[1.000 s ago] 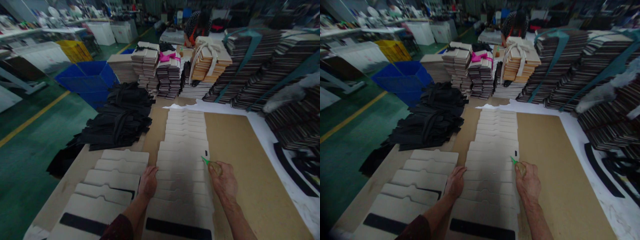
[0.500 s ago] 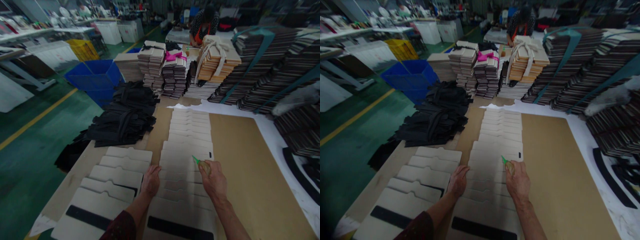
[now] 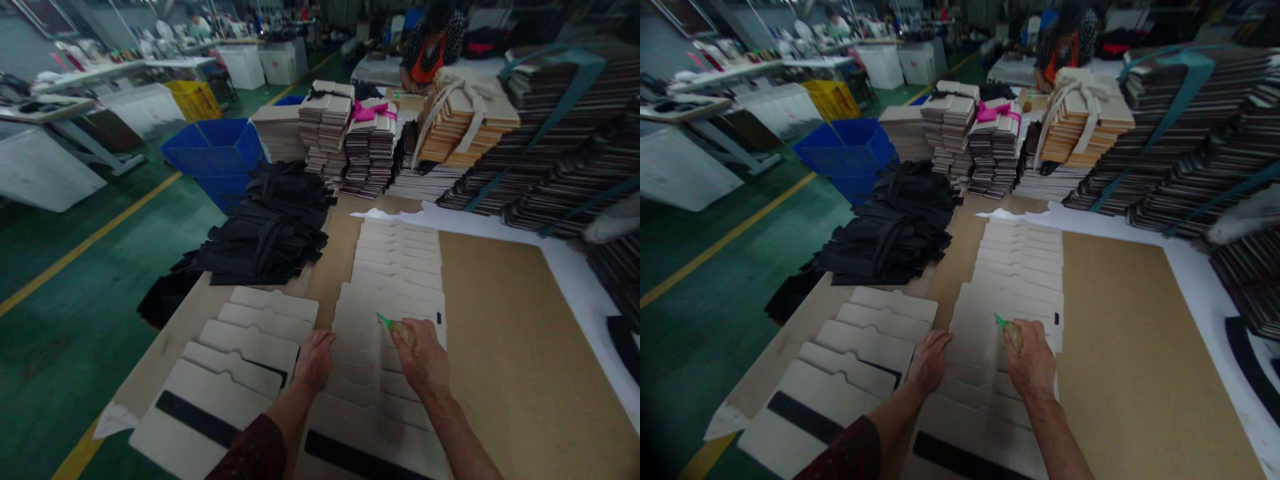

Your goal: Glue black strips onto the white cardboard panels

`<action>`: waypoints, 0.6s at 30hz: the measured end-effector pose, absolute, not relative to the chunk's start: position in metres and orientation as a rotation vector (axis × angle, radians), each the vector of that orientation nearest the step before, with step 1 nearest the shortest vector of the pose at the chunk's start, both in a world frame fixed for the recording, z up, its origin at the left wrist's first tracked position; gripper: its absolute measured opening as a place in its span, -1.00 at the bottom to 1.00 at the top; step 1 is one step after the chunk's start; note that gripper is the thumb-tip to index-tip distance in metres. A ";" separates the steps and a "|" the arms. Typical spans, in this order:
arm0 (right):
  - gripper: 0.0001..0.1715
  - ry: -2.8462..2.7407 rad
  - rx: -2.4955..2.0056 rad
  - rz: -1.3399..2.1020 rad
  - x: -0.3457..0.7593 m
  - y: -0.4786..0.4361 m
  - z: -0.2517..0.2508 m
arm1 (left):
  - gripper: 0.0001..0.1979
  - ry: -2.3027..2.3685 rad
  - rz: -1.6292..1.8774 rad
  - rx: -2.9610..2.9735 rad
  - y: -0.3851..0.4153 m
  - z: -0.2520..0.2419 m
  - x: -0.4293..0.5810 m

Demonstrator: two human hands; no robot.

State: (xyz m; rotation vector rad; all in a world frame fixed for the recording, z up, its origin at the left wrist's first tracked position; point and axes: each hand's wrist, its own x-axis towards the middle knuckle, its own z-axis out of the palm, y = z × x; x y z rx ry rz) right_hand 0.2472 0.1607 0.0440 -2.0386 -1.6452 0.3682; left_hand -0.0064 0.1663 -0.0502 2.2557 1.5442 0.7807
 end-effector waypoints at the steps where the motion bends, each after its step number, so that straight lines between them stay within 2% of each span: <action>1: -0.65 -1.645 -2.044 0.366 0.246 0.162 0.044 | -0.60 1.546 0.775 2.254 0.166 -0.050 -0.006; 18: -0.72 -1.787 -1.884 0.475 0.202 0.184 0.042 | -0.61 1.556 0.710 2.218 0.165 -0.049 -0.003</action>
